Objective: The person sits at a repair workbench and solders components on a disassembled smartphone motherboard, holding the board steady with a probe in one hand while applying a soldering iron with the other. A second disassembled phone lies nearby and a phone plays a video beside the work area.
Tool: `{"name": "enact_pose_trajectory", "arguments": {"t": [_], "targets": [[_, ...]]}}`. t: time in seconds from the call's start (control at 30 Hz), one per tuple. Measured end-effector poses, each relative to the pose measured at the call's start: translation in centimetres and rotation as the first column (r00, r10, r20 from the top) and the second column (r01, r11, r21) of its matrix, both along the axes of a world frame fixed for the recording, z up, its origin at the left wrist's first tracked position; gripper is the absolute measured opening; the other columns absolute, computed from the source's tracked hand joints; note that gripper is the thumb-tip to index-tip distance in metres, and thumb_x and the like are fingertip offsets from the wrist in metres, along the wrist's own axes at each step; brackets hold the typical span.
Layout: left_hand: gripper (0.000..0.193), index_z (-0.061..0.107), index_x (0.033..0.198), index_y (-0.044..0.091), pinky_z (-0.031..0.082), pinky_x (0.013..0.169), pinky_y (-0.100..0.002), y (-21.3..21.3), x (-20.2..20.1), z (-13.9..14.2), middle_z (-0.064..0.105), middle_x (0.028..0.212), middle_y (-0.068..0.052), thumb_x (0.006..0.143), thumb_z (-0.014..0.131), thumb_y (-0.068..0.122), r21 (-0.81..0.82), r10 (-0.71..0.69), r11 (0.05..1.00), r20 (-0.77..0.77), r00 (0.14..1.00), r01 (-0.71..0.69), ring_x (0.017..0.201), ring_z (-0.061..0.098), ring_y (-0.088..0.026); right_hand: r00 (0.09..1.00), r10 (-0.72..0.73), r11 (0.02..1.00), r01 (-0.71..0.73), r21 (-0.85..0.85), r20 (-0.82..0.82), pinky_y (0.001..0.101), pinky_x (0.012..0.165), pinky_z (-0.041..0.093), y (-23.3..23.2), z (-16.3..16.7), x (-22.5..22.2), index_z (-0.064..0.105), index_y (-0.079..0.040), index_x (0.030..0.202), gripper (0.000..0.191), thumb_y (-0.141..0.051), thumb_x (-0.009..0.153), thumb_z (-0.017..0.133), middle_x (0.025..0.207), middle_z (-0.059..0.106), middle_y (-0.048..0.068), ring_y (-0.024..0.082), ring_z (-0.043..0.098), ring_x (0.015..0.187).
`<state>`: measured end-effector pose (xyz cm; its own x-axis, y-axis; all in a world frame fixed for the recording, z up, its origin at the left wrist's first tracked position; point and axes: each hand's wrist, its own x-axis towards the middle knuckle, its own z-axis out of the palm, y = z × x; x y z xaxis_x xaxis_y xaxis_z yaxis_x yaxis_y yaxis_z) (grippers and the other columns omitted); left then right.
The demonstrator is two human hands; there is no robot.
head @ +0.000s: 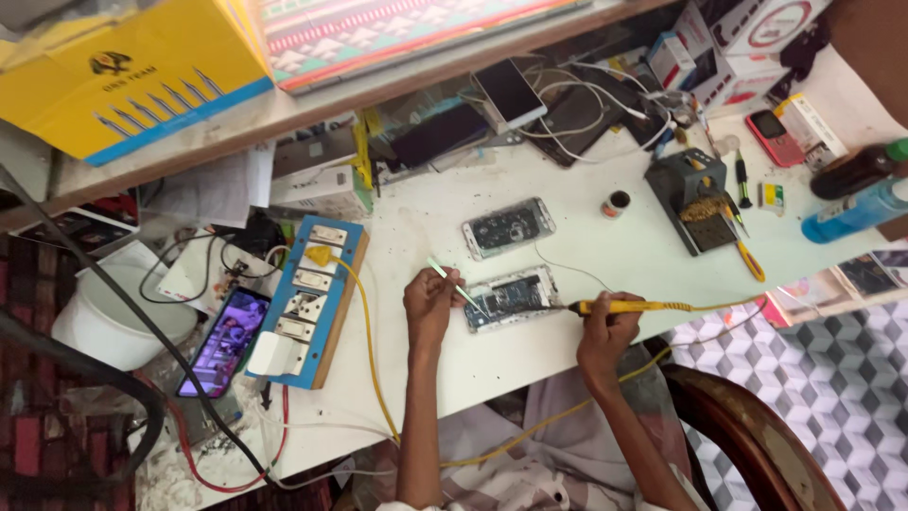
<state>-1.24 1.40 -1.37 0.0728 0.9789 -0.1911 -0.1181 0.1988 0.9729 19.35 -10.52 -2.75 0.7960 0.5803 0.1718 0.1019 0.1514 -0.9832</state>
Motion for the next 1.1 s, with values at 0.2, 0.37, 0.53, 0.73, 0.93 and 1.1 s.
{"name": "enact_pose_trajectory", "arguments": {"t": [0.2, 0.37, 0.53, 0.73, 0.93, 1.1], "targets": [[0.017, 0.067, 0.105, -0.003, 0.057, 0.064, -0.025, 0.7, -1.2, -0.3, 0.075, 0.088, -0.011, 0.097, 0.069, 0.011, -0.085, -0.087, 0.991, 0.134, 0.987, 0.099, 0.066, 0.067, -0.012, 1.0, 0.014, 1.0, -0.014, -0.006, -0.022, 0.0227, 0.051, 0.038, -0.1, -0.2, 0.3, 0.044, -0.004, 0.107, 0.018, -0.018, 0.109, 0.056, 0.073, 0.053, 0.001, 0.006, 0.046, 0.058], [0.016, 0.065, 0.103, -0.003, 0.057, 0.062, -0.026, 0.2, -0.9, -0.2, 0.074, 0.086, -0.012, 0.094, 0.071, 0.009, -0.002, -0.062, 0.998, 0.113, 0.992, 0.063, 0.065, 0.068, -0.013, 1.0, -0.014, 1.0, 0.014, 0.014, -0.013, 0.0222, 0.055, 0.04, -0.1, -0.5, 0.2, 0.045, -0.004, 0.11, 0.018, -0.018, 0.11, 0.057, 0.079, 0.051, 0.0, 0.005, 0.046, 0.063], [0.016, 0.067, 0.099, -0.003, 0.055, 0.06, -0.026, 0.5, -0.7, 0.0, 0.073, 0.083, -0.011, 0.094, 0.074, 0.011, -0.094, -0.069, 0.992, 0.105, 0.992, 0.079, 0.063, 0.065, -0.013, 1.0, -0.023, 1.0, 0.023, 0.014, 0.01, 0.0216, 0.056, 0.041, -0.2, -0.7, 0.4, 0.045, -0.005, 0.11, 0.017, -0.018, 0.111, 0.056, 0.079, 0.053, 0.001, 0.004, 0.047, 0.063], [0.012, 0.066, 0.094, -0.001, 0.055, 0.059, -0.026, 0.7, -0.7, -0.4, 0.074, 0.081, -0.01, 0.092, 0.074, 0.008, -0.059, -0.088, 0.994, 0.069, 0.994, 0.092, 0.062, 0.066, -0.013, 1.0, -0.025, 1.0, 0.025, 0.007, -0.011, 0.0221, 0.055, 0.038, -0.4, -1.0, 0.5, 0.044, -0.005, 0.108, 0.016, -0.016, 0.11, 0.056, 0.079, 0.05, 0.001, 0.005, 0.044, 0.063], [0.012, 0.065, 0.09, -0.002, 0.054, 0.057, -0.025, 0.5, -0.6, -0.4, 0.073, 0.078, -0.01, 0.091, 0.075, 0.005, -0.06, -0.086, 0.994, 0.027, 0.996, 0.087, 0.06, 0.065, -0.012, 1.0, 0.009, 1.0, -0.009, 0.016, 0.004, 0.0209, 0.058, 0.04, -0.7, -1.3, 0.6, 0.044, -0.005, 0.11, 0.015, -0.016, 0.112, 0.054, 0.081, 0.051, 0.0, 0.004, 0.046, 0.065], [0.014, 0.064, 0.087, -0.002, 0.05, 0.053, -0.024, 0.5, -0.5, -0.5, 0.072, 0.075, -0.009, 0.089, 0.077, 0.003, -0.006, -0.076, 0.997, 0.03, 0.997, 0.076, 0.057, 0.064, -0.012, 0.997, 0.044, 0.999, -0.043, 0.027, -0.065, 0.021, 0.055, 0.038, -0.9, -1.3, 0.6, 0.044, -0.005, 0.11, 0.016, -0.017, 0.112, 0.054, 0.078, 0.048, 0.0, 0.005, 0.043, 0.061]]}}
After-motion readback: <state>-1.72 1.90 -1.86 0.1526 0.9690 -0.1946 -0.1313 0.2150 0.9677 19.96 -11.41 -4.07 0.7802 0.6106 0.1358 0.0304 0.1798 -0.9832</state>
